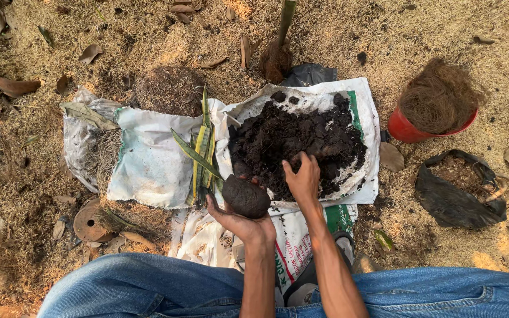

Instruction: The person sits on the ground and wraps a small plant cutting with soil using both hands. They repeatedly add soil from a nearby sack and press it around the base of the cutting to form a compact soil ball.

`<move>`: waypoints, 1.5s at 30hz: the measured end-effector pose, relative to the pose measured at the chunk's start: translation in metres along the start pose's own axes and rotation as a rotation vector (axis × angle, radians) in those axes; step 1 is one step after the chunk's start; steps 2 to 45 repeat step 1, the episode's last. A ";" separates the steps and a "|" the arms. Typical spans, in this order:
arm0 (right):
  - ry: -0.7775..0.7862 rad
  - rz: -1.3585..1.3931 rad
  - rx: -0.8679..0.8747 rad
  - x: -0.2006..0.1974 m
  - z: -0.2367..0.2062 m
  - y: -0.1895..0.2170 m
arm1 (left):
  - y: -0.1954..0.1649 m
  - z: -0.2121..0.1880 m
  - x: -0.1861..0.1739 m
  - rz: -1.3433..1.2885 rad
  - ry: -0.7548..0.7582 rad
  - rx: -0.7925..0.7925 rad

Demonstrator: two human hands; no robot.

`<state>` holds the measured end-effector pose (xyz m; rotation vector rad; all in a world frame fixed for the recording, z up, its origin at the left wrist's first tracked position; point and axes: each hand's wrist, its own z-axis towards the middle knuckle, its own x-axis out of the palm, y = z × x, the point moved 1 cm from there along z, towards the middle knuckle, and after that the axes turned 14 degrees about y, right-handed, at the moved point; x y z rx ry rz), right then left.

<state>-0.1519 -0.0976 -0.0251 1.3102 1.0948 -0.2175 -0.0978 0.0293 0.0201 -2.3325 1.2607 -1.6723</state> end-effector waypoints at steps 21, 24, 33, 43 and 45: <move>0.062 0.086 0.029 0.002 0.001 -0.005 | 0.000 0.000 0.000 -0.005 -0.007 -0.003; 0.062 0.086 0.029 0.002 0.001 -0.005 | 0.000 0.000 0.000 -0.005 -0.007 -0.003; 0.062 0.086 0.029 0.002 0.001 -0.005 | 0.000 0.000 0.000 -0.005 -0.007 -0.003; 0.062 0.086 0.029 0.002 0.001 -0.005 | 0.000 0.000 0.000 -0.005 -0.007 -0.003; 0.062 0.086 0.029 0.002 0.001 -0.005 | 0.000 0.000 0.000 -0.005 -0.007 -0.003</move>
